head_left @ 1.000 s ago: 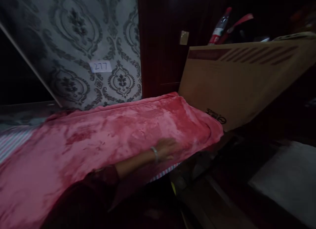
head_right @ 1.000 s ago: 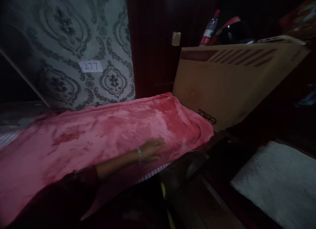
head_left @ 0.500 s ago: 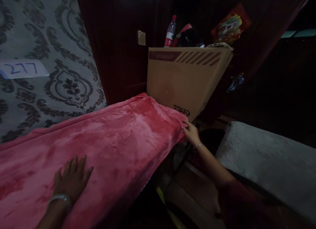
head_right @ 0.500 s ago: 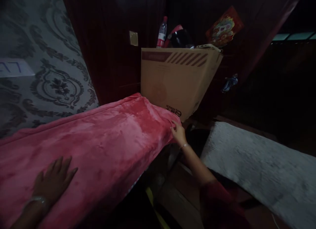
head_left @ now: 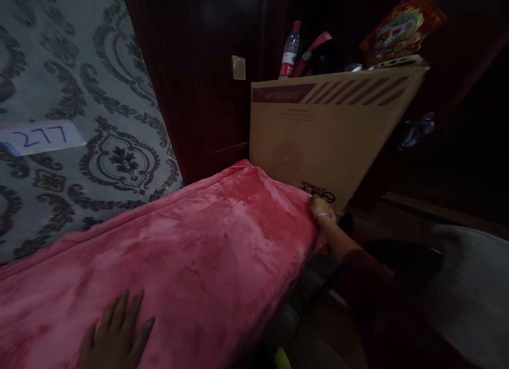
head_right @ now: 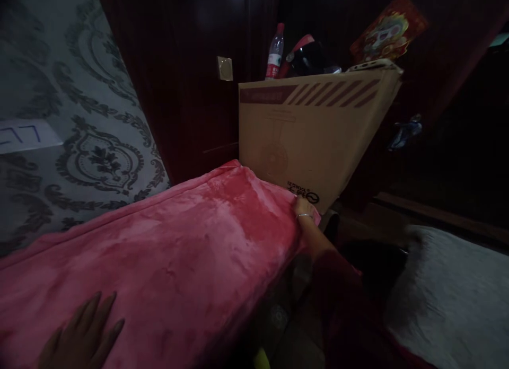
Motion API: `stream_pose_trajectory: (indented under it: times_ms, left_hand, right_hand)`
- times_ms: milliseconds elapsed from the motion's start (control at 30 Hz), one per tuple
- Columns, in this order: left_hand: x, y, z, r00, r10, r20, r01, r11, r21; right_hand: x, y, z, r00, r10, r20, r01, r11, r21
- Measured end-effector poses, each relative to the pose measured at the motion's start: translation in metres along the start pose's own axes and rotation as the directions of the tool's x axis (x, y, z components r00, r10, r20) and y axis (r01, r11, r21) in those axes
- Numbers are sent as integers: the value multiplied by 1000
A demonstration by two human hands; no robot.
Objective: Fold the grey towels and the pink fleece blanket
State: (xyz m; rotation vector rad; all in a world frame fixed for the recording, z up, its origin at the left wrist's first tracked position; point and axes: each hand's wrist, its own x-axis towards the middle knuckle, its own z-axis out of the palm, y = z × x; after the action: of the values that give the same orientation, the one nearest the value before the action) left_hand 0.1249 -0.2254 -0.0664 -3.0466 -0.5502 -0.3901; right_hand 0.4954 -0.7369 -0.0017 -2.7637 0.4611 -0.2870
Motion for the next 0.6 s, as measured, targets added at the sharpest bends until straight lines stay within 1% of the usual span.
stream_pose_trajectory:
  times_ms: [100,200,267,300,333,367,400,433,467,500,533,600]
  left_hand:
    - [0,0,3,999,-33,-1,33,999,2]
    - [1,1,5,999,-54,1,54,998,6]
    - [1,2,5,998,-58,-2,58,998,13]
    - [1,2,4,999,-54,-3,54,998,18]
    - [0,2,3,999,-48,-5,48,999,23]
    - [0,2,1,999,-38,-9,39,999,28]
    - [-1,3,-1,1000,-29,-10,29,999,35]
    - [-2,3,-3,1000,-24,-11,24,999,42]
    - [-2,3,-5,1000,-22,-9,22,999,49]
    - [-1,4,-7,1000,-22,-4,22,998,54]
    - [-1,4,-9,1000,-25,5,25,998,59]
    - [2,7,-12,999,-31,32,29,997,73]
  right_hand:
    - [5,15,-11,999,-32,-32,31,999,-33]
    - [4,30,-23,996,10,-84,-15,998,-63]
    - [-2,31,-23,994,37,-104,-44,997,-68]
    - [-6,27,-19,992,18,-123,-27,997,-70]
    - [-10,22,-14,989,-36,-146,25,997,-76]
    - [-15,16,-7,978,-128,-165,114,989,-91]
    - [-19,11,0,955,-244,-169,227,967,-113]
    - [-23,7,8,923,-354,-148,336,932,-135]
    - [-25,5,14,894,-438,-94,423,894,-147]
    - [-25,6,19,877,-480,-24,472,869,-145]
    - [-23,9,22,875,-482,43,483,865,-137]
    - [-16,15,21,909,-392,140,410,902,-138]
